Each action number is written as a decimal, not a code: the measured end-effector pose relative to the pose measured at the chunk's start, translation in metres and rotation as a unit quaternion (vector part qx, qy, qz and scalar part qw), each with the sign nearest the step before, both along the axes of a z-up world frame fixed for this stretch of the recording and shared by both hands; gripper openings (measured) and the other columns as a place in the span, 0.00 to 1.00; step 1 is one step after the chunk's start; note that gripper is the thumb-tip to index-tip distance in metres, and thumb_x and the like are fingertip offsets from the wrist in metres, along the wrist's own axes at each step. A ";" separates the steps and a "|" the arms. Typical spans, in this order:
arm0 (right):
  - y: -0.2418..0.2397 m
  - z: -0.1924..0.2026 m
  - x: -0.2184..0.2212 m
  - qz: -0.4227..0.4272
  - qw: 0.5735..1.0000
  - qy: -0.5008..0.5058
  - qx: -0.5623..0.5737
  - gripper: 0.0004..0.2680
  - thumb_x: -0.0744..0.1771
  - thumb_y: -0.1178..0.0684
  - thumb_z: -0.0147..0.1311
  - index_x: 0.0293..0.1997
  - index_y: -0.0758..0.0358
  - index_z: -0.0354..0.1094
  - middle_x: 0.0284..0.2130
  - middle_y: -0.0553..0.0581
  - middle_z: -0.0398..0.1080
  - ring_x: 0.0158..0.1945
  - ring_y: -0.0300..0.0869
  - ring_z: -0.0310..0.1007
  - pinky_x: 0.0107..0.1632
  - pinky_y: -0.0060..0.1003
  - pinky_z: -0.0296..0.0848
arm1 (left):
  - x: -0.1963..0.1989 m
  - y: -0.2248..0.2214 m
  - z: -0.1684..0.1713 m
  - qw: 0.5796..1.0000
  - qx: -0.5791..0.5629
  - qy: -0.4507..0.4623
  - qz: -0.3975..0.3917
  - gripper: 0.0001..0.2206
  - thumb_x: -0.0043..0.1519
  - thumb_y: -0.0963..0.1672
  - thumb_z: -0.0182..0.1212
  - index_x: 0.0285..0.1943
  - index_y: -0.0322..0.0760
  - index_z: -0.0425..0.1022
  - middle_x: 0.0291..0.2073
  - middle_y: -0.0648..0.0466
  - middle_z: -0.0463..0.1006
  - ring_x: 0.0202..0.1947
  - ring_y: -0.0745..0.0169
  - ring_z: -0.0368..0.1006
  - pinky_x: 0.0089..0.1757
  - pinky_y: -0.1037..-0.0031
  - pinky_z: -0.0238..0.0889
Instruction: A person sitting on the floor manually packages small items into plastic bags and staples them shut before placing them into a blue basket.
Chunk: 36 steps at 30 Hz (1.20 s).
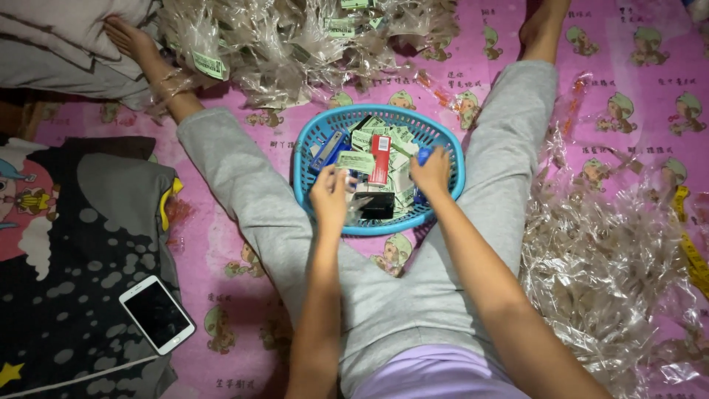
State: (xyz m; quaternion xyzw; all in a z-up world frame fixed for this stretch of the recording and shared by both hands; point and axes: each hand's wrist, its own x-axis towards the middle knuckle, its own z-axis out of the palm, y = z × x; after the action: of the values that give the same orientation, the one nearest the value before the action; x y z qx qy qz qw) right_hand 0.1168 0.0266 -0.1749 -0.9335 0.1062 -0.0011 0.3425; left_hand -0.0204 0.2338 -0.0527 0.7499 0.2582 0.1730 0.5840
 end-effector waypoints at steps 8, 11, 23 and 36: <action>0.056 0.021 -0.075 0.420 0.901 -0.004 -0.108 0.13 0.64 0.49 0.64 0.52 0.61 0.81 0.43 0.65 0.82 0.53 0.60 0.82 0.59 0.55 0.78 | -0.006 0.041 0.010 0.994 0.007 0.052 0.095 0.12 0.62 0.50 0.78 0.53 0.51 0.89 0.47 0.53 0.88 0.57 0.54 0.81 0.56 0.66 0.74; 0.049 0.015 -0.070 0.401 0.914 -0.002 -0.061 0.11 0.68 0.54 0.59 0.54 0.63 0.79 0.44 0.66 0.81 0.54 0.61 0.81 0.59 0.55 0.78 | 0.005 0.054 -0.022 0.996 0.007 0.005 0.087 0.12 0.61 0.48 0.78 0.52 0.47 0.89 0.48 0.51 0.88 0.58 0.51 0.80 0.58 0.64 0.72; 0.023 0.093 -0.004 0.072 0.840 -0.025 0.537 0.20 0.69 0.30 0.55 0.50 0.58 0.70 0.40 0.55 0.69 0.48 0.45 0.71 0.54 0.39 0.71 | -0.004 0.015 -0.007 0.988 0.107 -0.102 -0.043 0.08 0.65 0.40 0.74 0.52 0.35 0.88 0.43 0.45 0.89 0.49 0.47 0.85 0.51 0.65 0.76; 0.038 0.025 -0.023 0.213 0.940 -0.240 0.114 0.18 0.65 0.26 0.64 0.42 0.48 0.74 0.30 0.52 0.77 0.41 0.47 0.72 0.63 0.39 0.58 | 0.000 0.002 -0.018 0.976 0.161 -0.134 -0.059 0.08 0.64 0.39 0.71 0.51 0.29 0.88 0.40 0.42 0.89 0.45 0.42 0.85 0.48 0.62 0.77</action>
State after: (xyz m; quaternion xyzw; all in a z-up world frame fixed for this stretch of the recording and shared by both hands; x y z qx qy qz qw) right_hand 0.0938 0.0643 -0.1499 -0.8609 -0.1811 -0.1405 0.4541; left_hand -0.0204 0.2359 -0.0711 0.8179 0.1016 0.2764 0.4944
